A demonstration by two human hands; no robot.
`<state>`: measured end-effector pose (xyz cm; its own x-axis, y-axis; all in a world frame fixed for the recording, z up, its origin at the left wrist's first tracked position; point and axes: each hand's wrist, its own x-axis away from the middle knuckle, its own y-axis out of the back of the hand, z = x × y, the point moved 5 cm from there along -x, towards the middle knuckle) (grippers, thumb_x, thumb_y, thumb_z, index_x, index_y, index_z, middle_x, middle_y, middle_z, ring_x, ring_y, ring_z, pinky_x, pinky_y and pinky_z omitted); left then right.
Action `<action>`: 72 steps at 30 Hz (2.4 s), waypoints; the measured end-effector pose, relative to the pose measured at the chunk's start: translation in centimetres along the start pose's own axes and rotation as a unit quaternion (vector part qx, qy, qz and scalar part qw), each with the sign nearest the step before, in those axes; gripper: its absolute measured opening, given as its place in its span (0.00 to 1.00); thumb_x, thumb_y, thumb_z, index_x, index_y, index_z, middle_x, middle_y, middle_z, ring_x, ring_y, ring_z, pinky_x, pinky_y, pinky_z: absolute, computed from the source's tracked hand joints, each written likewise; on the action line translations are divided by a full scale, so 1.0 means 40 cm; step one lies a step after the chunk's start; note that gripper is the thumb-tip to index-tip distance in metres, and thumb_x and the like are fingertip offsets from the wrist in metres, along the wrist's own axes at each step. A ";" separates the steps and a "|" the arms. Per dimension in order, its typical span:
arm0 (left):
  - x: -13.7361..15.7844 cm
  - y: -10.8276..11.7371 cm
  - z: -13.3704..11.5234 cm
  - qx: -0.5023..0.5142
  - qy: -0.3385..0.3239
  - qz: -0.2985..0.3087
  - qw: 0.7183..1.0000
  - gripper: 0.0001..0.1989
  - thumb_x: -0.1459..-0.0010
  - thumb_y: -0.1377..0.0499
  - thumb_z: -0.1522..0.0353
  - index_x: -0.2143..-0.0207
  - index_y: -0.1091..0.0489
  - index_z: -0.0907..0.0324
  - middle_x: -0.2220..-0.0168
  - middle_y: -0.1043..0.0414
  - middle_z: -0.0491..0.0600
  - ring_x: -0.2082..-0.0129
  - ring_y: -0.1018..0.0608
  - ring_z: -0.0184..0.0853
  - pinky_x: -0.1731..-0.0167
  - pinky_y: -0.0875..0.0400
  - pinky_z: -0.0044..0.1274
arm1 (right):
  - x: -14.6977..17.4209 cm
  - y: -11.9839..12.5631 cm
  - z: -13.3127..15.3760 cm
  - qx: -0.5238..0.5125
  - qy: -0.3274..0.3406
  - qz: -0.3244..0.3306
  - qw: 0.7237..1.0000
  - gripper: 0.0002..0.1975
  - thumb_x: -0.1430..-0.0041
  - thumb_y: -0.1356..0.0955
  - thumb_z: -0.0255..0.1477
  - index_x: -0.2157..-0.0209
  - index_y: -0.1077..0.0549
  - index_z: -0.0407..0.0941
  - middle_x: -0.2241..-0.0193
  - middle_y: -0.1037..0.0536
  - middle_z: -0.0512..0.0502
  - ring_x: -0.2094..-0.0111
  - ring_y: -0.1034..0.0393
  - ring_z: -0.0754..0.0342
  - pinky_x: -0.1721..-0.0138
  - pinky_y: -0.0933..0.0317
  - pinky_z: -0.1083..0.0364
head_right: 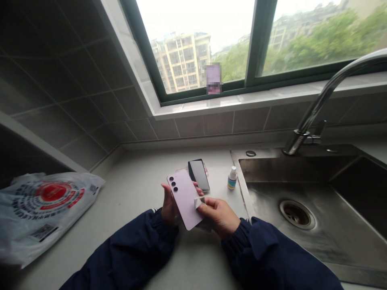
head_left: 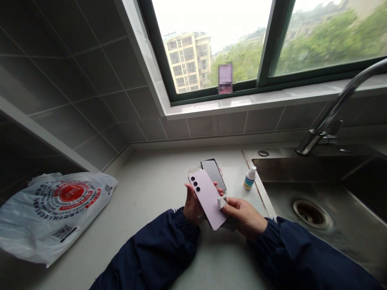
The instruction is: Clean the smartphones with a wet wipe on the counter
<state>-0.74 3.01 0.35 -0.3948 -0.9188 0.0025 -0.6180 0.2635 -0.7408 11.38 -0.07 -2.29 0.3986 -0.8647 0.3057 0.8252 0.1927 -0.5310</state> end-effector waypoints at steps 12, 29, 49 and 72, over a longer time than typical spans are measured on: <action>0.000 0.004 0.017 0.013 0.026 -0.006 1.000 0.47 0.54 0.46 0.35 0.53 0.27 0.70 0.62 0.23 0.61 0.62 0.22 0.45 0.58 0.29 0.34 | -0.001 0.017 0.011 0.099 0.026 -0.027 0.994 0.24 0.61 0.21 0.44 0.69 0.23 0.40 0.73 0.21 0.46 0.71 0.26 0.52 0.66 0.33 0.54; 0.000 0.002 0.008 0.056 0.056 -0.071 0.994 0.46 0.49 0.56 0.34 0.61 0.26 0.69 0.70 0.24 0.60 0.70 0.23 0.41 0.64 0.29 0.32 | 0.011 0.010 0.059 0.249 0.141 -0.038 0.957 0.21 0.49 0.26 0.46 0.68 0.20 0.41 0.72 0.20 0.46 0.70 0.26 0.51 0.66 0.32 0.54; 0.039 -0.019 0.081 0.024 0.322 0.139 0.936 0.53 0.51 0.64 0.32 0.59 0.26 0.70 0.69 0.24 0.62 0.70 0.20 0.47 0.66 0.28 0.36 | 0.068 0.053 0.167 0.305 0.328 -0.235 0.862 0.22 0.40 0.32 0.47 0.54 0.19 0.47 0.71 0.31 0.49 0.76 0.38 0.58 0.79 0.42 0.59; 0.044 -0.020 0.097 0.030 0.346 0.111 0.931 0.49 0.47 0.61 0.34 0.57 0.27 0.70 0.67 0.23 0.62 0.69 0.19 0.49 0.63 0.27 0.36 | 0.111 -0.043 0.141 0.450 0.490 -0.042 0.746 0.21 0.34 0.36 0.26 0.40 0.32 0.47 0.44 0.28 0.38 0.42 0.32 0.43 0.43 0.35 0.42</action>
<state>1.70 0.05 -1.66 -0.8646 -0.4289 0.2615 -0.4381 0.3891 -0.8103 13.98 -1.64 4.45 0.2106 -0.7298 -0.6504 0.9412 -0.0285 0.3367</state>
